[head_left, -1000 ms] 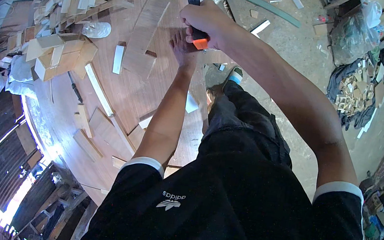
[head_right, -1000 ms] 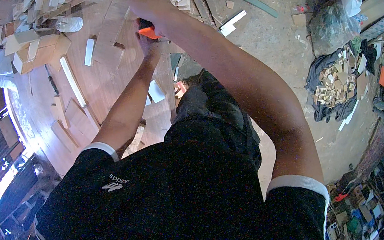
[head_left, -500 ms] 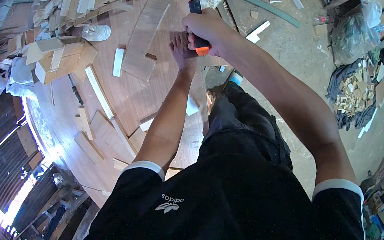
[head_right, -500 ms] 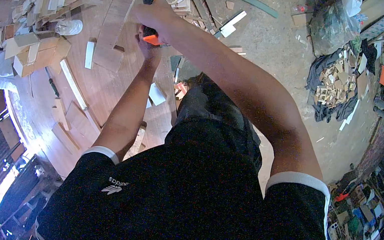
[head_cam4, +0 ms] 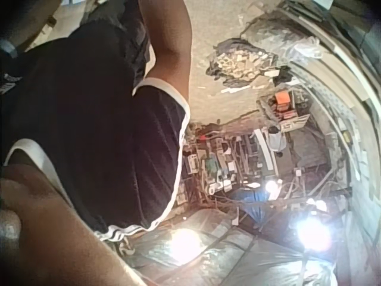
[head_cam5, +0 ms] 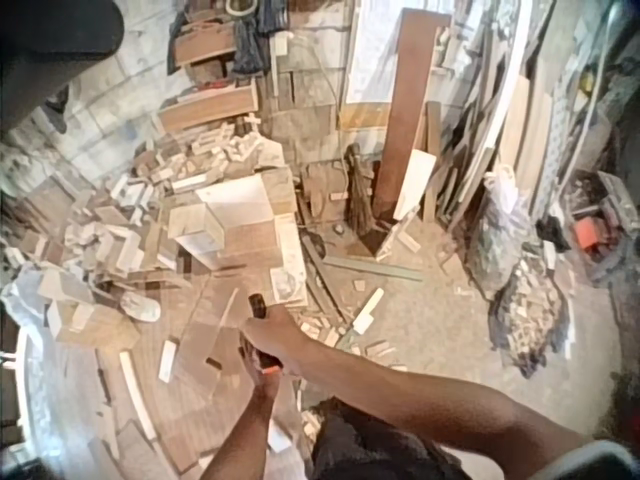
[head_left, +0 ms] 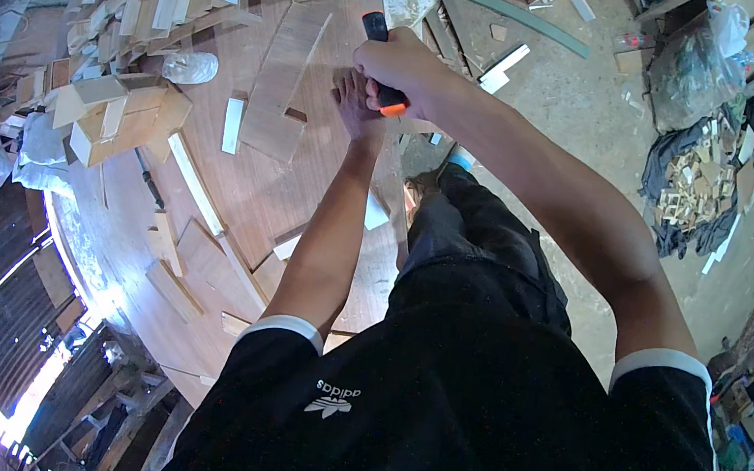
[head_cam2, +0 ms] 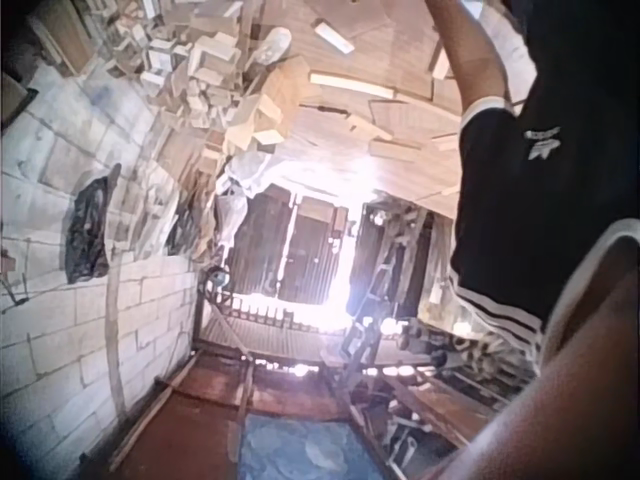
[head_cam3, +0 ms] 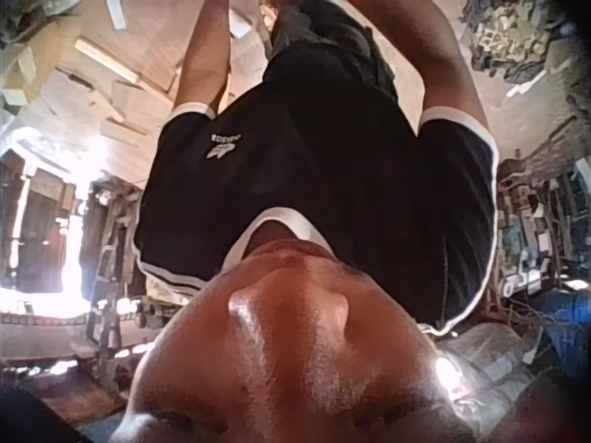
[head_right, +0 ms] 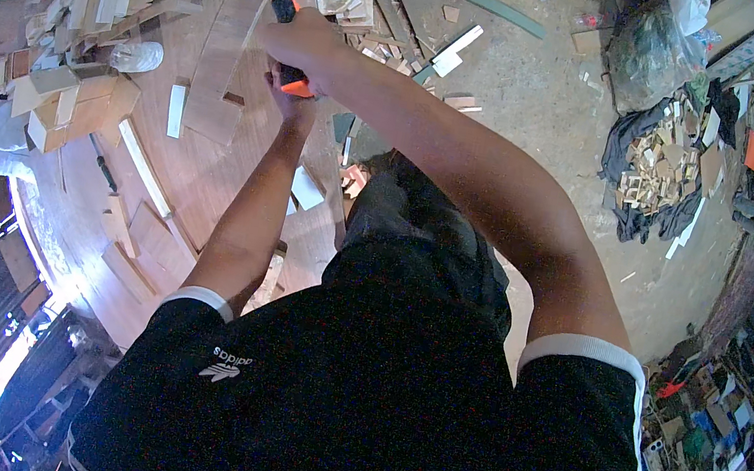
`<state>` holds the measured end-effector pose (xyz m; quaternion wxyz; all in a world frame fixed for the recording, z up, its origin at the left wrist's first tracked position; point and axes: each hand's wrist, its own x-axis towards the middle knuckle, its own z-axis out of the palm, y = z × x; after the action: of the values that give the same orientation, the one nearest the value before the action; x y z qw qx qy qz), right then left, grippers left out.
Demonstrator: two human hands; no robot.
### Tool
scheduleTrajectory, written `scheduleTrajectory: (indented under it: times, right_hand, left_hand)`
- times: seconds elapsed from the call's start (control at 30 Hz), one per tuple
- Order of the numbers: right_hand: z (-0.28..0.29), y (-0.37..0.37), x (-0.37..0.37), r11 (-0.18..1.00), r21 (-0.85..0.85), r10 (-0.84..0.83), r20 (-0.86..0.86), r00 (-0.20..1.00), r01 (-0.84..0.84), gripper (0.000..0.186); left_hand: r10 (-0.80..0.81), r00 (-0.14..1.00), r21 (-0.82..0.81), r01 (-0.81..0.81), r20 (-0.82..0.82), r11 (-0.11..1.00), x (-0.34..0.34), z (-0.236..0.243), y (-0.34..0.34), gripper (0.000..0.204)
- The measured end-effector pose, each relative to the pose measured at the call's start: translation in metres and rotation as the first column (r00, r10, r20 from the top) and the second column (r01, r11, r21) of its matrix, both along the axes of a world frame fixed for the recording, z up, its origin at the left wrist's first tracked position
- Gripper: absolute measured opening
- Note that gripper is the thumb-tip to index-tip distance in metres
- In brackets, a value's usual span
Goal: The person is using a hand saw to cut a small piece of wood in a workshop environment.
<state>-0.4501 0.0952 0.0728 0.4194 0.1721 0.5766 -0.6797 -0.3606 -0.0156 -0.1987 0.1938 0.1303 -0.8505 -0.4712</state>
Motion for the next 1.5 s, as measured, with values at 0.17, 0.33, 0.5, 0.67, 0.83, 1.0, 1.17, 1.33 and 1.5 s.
scheduleTrajectory:
  times: [0.17, 0.33, 0.5, 0.67, 0.83, 1.0, 1.17, 1.33, 1.5]
  right_hand:
    - [0.005, 0.010, -0.011, 0.979, 0.187, 0.099, -0.084, 0.992, -0.082, 0.012]
    - [0.018, 0.002, -0.007, 0.982, 0.135, 0.145, -0.071, 0.987, -0.134, 0.013]
    - [0.000, -0.014, -0.016, 0.946, 0.293, 0.195, -0.169, 0.966, -0.140, 0.016]
    - [0.001, -0.021, -0.013, 0.931, 0.328, 0.218, -0.151, 0.964, -0.159, 0.021]
    - [0.002, -0.019, -0.019, 0.936, 0.311, 0.228, -0.183, 0.956, -0.164, 0.015]
    - [-0.005, -0.007, -0.016, 0.975, 0.195, 0.134, -0.135, 0.982, -0.107, 0.013]
    - [-0.014, -0.011, -0.009, 0.949, 0.280, 0.183, -0.125, 0.975, -0.142, 0.015]
    - [-0.018, -0.004, -0.009, 0.959, 0.257, 0.150, -0.097, 0.984, -0.121, 0.016]
    - [-0.012, -0.002, -0.011, 0.961, 0.252, 0.139, -0.075, 0.987, -0.116, 0.012]
  left_hand:
    - [-0.009, 0.999, -0.297, 0.020, 0.041, 0.955, -0.008, 0.026, 0.020, 0.054]
    - [-0.007, 0.998, -0.013, 0.008, 0.056, 1.000, -0.004, 0.024, 0.013, 0.058]
    - [0.014, 0.997, 0.025, -0.012, -0.080, 1.000, -0.010, 0.020, 0.025, 0.073]
    - [0.024, 1.000, -0.018, -0.024, -0.019, 1.000, -0.006, 0.022, 0.016, 0.082]
    - [0.008, 0.998, -0.376, -0.028, -0.055, 0.926, -0.009, 0.015, 0.010, 0.086]
    - [-0.046, 0.995, -0.317, 0.072, 0.088, 0.946, -0.005, 0.021, 0.014, 0.077]
    - [-0.001, 1.000, -0.052, 0.003, 0.031, 0.999, -0.010, -0.006, 0.008, 0.055]
    - [-0.050, 0.999, -0.229, 0.053, 0.016, 0.972, -0.006, 0.012, 0.014, 0.045]
    - [0.012, 1.000, -0.252, -0.014, -0.007, 0.968, -0.005, 0.041, 0.021, 0.046]
